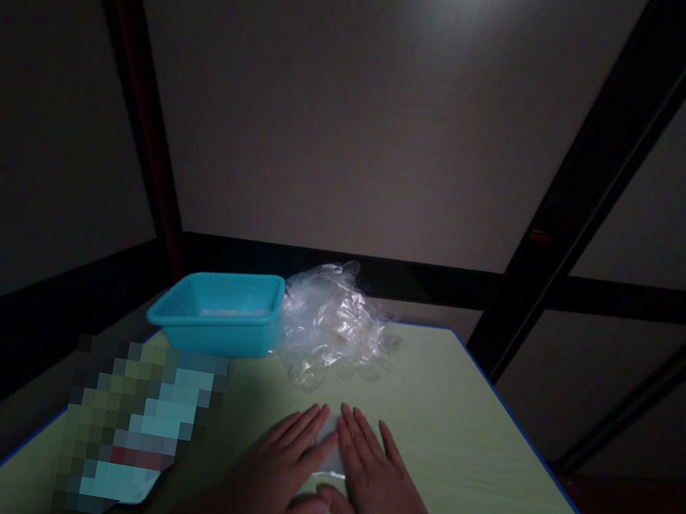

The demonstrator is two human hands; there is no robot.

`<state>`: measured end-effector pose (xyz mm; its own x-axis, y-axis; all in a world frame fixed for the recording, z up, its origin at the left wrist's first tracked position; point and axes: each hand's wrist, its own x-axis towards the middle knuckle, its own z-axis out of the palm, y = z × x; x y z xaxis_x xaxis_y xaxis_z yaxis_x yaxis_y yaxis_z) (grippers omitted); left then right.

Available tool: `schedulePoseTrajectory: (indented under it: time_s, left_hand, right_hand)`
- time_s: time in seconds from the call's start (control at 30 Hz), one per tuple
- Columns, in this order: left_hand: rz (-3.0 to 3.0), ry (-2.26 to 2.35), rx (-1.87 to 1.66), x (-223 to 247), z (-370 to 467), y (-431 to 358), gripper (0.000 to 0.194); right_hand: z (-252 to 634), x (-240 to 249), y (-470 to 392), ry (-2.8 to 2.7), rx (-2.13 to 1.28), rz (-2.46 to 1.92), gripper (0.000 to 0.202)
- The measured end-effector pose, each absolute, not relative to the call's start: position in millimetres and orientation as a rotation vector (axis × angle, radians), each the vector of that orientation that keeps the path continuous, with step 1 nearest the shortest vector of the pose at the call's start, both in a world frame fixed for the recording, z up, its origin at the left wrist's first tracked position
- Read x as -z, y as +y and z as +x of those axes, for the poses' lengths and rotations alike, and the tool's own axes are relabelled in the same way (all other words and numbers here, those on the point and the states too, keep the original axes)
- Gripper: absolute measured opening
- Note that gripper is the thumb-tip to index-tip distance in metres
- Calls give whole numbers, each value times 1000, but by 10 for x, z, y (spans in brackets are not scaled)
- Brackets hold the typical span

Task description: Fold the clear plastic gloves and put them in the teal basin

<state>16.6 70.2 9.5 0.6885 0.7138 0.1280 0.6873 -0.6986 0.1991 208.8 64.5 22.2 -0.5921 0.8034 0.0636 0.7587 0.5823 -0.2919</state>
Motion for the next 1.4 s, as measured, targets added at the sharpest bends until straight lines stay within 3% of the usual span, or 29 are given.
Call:
schedulePoseTrajectory:
  time_s: [0.2,0.43,0.87,0.97,1.2,1.4]
  left_hand:
    - [2792,1147,-279,-62,146,710,55]
    - [2849,1119,-264,-80,150,707,57]
    - [2761,1140,-352,-9,132,714,69]
    - [2668,1154,-455,-3,126,725,65]
    - [2013,1179,-1027,-36,167,802,7]
    - [1387,1039,-1016,48,252,811,36]
  right_hand:
    - [2131,-345,654,-2628,-347,-1266,63]
    - [2152,-345,678,-2746,-14,-1016,16]
    - [2215,-249,780,-2683,30,-989,19]
    - [2204,-265,752,-2516,-126,-971,20]
    - [2107,-405,665,-1753,-977,-1039,17]
    - [2051,-328,740,-1259,-1424,-912,23]
